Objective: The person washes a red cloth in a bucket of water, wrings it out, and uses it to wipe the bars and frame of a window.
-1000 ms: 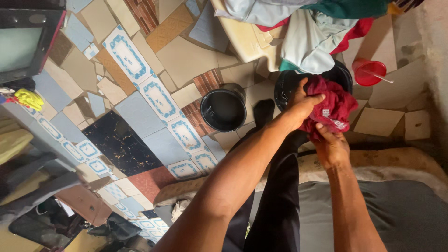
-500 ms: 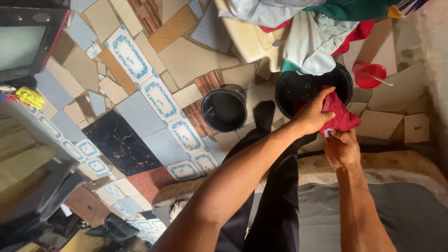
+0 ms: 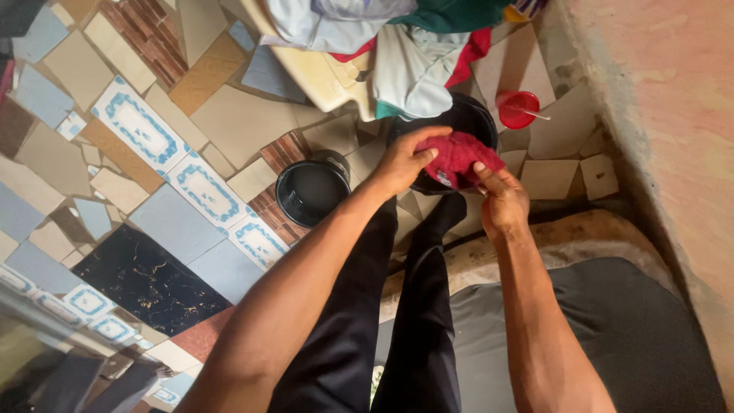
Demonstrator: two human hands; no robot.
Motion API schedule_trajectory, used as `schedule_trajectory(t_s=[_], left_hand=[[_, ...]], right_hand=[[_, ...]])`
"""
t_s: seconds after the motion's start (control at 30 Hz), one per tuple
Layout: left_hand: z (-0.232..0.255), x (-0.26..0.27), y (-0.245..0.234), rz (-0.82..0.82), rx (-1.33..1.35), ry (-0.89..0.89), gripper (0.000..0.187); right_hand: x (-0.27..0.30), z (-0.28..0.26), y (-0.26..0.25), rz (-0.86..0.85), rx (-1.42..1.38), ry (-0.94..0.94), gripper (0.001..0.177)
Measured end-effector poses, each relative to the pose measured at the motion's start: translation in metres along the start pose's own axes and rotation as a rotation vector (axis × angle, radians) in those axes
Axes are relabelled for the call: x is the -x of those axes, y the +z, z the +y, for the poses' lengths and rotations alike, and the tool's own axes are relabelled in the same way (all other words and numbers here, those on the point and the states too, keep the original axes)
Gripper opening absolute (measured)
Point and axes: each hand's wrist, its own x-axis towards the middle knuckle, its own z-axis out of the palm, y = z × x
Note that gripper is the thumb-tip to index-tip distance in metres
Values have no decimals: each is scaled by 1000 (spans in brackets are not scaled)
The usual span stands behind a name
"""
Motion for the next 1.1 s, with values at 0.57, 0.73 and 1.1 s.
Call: schedule_trajectory(t_s=[0.57, 0.73, 1.1], left_hand=[[74, 33, 31, 209, -915, 394, 29], [83, 34, 37, -26, -716, 340, 26], [128, 89, 103, -197, 530, -307, 43]], right_hand=[[55, -19, -2, -11, 351, -123, 30], [52, -8, -27, -57, -196, -135, 18], [150, -57, -32, -367, -597, 78, 66]])
